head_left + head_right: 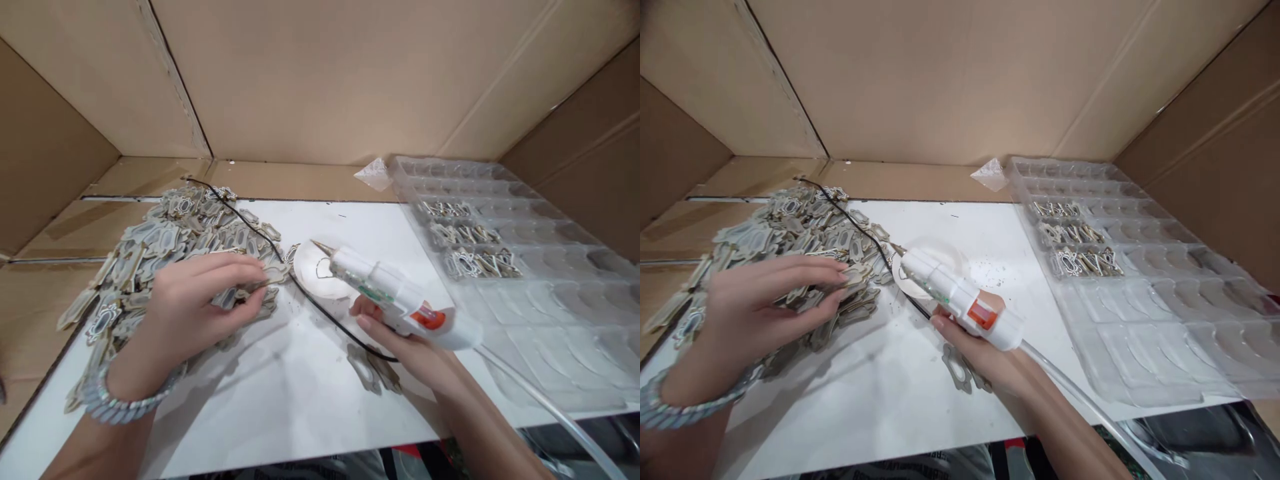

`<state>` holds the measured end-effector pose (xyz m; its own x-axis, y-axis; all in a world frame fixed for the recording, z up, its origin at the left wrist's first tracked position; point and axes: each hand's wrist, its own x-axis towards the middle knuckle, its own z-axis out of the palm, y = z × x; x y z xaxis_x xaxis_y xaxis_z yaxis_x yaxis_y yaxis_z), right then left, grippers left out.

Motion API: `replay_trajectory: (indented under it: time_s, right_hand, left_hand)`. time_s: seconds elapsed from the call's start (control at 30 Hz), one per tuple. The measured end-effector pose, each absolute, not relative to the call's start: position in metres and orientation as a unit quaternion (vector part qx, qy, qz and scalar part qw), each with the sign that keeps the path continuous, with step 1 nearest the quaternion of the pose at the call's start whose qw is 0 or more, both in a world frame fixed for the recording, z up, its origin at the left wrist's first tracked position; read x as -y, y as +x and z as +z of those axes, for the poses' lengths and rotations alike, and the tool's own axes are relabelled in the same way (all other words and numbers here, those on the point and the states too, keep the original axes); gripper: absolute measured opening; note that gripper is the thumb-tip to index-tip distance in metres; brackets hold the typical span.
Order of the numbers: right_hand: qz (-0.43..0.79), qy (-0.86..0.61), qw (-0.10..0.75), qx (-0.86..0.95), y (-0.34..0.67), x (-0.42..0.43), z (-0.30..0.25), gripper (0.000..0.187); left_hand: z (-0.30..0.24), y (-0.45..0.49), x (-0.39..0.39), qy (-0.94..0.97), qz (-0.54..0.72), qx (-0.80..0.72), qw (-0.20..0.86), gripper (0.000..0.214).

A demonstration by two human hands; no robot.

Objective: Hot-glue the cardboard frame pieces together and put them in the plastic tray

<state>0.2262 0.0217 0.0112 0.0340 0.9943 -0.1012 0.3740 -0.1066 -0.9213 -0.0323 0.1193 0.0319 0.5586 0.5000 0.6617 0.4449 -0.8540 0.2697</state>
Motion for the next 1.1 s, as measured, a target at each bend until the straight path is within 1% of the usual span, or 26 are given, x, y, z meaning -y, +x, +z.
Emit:
replay_trajectory:
  time_s: [0.1, 0.23, 0.43, 0.53, 0.77, 1.1]
  right_hand:
    - [0.423, -0.609, 0.355, 0.570, 0.222, -0.020, 0.008, 0.023]
    - [0.405, -0.595, 0.347, 0.601, 0.216, -0.019, 0.004, 0.021]
    - [0.391, -0.568, 0.309, 0.656, 0.215, -0.019, 0.004, 0.022]
    - [0.377, -0.567, 0.299, 0.669, 0.216, -0.020, 0.004, 0.025]
    - [0.356, -0.546, 0.314, 0.690, 0.214, -0.026, -0.001, 0.019]
    - [0.267, -0.516, 0.336, 0.741, 0.216, -0.026, -0.012, 0.028]
  left_hand:
    - [0.027, -0.032, -0.115, 0.875, 0.400, -0.272, 0.013, 0.016]
    - [0.025, -0.033, -0.111, 0.868, 0.405, -0.287, -0.017, 0.021]
    - [0.022, -0.033, -0.110, 0.874, 0.388, -0.281, -0.083, 0.014]
    - [0.018, -0.034, -0.109, 0.876, 0.381, -0.282, -0.092, 0.015]
    - [0.015, -0.036, -0.107, 0.887, 0.370, -0.249, -0.118, 0.017]
    - [0.013, -0.033, -0.107, 0.896, 0.352, -0.233, -0.141, 0.016]
